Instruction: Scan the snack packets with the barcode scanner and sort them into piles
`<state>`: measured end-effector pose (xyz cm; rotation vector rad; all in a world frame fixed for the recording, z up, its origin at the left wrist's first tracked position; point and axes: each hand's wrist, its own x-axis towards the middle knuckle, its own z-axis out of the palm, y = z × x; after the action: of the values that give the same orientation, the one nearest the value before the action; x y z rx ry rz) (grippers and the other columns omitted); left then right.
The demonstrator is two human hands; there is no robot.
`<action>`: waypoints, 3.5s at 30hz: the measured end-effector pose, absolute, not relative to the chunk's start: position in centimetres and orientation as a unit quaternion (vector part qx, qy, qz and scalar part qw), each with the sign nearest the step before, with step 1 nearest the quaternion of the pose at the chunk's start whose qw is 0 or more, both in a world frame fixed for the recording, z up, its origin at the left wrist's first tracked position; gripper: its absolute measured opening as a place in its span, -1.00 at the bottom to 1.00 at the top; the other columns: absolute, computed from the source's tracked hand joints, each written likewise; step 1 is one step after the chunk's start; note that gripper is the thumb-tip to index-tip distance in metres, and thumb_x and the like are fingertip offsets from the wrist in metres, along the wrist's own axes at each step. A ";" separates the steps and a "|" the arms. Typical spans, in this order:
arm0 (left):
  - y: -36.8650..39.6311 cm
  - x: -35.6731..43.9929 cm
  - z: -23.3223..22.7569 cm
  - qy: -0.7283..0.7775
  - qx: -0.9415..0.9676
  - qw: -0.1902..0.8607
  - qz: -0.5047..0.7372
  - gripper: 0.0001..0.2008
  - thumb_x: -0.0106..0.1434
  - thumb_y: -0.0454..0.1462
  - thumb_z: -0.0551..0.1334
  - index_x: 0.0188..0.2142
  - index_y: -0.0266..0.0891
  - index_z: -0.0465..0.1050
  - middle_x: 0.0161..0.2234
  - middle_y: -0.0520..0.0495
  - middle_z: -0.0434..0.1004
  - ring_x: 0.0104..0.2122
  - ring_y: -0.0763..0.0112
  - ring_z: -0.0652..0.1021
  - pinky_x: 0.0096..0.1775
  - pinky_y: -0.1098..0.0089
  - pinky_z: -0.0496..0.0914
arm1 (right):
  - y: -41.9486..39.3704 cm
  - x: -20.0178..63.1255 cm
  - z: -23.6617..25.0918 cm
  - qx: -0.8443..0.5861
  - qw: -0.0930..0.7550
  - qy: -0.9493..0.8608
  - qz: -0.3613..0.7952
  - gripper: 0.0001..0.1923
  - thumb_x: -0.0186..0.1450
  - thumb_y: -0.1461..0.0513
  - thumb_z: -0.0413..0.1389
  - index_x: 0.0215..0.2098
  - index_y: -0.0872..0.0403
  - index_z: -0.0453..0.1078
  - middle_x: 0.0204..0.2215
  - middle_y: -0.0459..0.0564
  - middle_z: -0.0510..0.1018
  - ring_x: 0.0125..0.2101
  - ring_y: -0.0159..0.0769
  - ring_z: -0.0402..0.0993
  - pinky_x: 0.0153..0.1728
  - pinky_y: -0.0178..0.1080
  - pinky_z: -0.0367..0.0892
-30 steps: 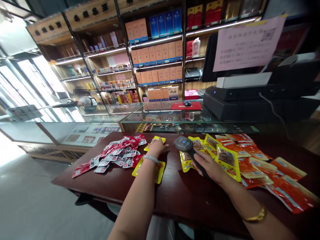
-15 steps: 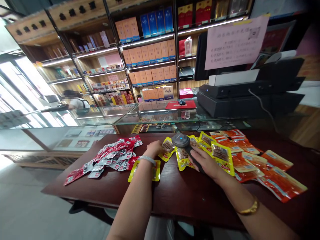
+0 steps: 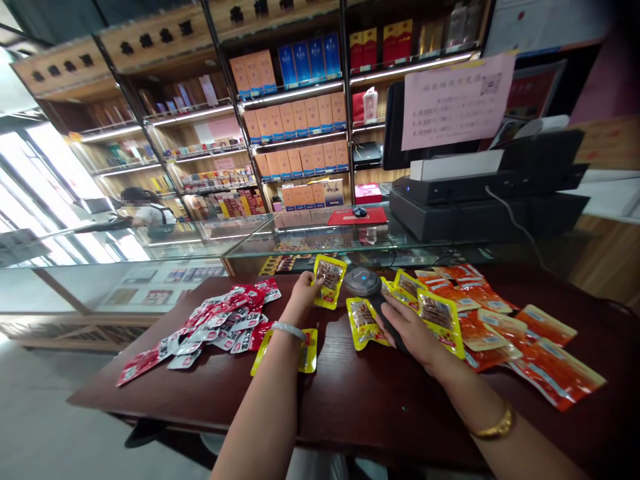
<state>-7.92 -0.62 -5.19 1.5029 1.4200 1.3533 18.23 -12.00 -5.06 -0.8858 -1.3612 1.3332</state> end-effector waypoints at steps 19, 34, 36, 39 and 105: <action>-6.3 2.1 -4.2 0.370 0.584 0.592 0.414 -0.53 -0.09 -0.22 0.46 -0.17 -0.33 0.46 -0.33 -0.10 0.58 -0.35 0.36 0.56 -0.25 0.37 0.46 | -12.4 18.2 -3.7 -0.343 0.502 -0.592 0.530 -0.62 0.33 -0.10 0.03 -0.26 0.03 0.34 -0.57 -0.18 0.34 -0.69 -0.49 0.14 -0.65 -0.36 0.08; -6.6 -4.4 -0.3 0.573 0.780 0.161 0.193 -0.70 0.12 -0.29 0.29 -0.11 -0.24 0.57 -0.18 -0.17 0.63 -0.18 0.20 0.57 -0.07 0.35 0.38 | -12.9 18.2 -4.4 -0.355 0.429 -0.592 0.583 -0.62 0.28 -0.11 0.09 -0.30 0.03 0.34 -0.54 -0.11 0.38 -0.66 -0.41 0.21 -0.66 -0.30 0.10; -8.4 -6.9 0.8 0.621 0.757 0.136 0.151 -0.74 0.16 -0.26 0.27 -0.14 -0.20 0.59 -0.15 -0.16 0.63 -0.13 0.21 0.56 -0.03 0.37 0.35 | -13.2 17.9 -4.5 -0.345 0.414 -0.600 0.591 -0.59 0.27 -0.12 0.10 -0.25 0.04 0.35 -0.53 -0.13 0.38 -0.68 -0.43 0.21 -0.67 -0.32 0.09; -11.8 -11.2 1.1 0.715 0.690 0.044 0.099 -0.73 0.25 -0.14 0.21 -0.18 -0.23 0.58 -0.12 -0.22 0.60 -0.06 0.14 0.53 0.00 0.30 0.32 | -13.4 17.4 -4.7 -0.339 0.397 -0.611 0.595 -0.54 0.25 -0.15 0.09 -0.20 0.06 0.35 -0.56 -0.15 0.36 -0.70 -0.46 0.18 -0.69 -0.35 0.08; -11.6 12.0 -4.5 0.542 0.459 0.536 0.457 -0.92 0.21 -0.31 0.16 -0.31 -0.20 0.25 -0.61 0.03 0.45 -0.63 0.36 0.54 -0.49 0.35 0.49 | -19.5 25.6 -5.6 -0.396 0.557 -0.377 0.625 -0.51 0.16 -0.17 0.20 -0.44 0.06 0.28 -0.62 -0.18 0.34 -0.69 -0.50 0.22 -0.69 -0.42 0.10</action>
<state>11.96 -11.64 -4.49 1.0926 1.2914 1.0881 25.57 -19.48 -5.56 -0.9350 -0.8909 1.4759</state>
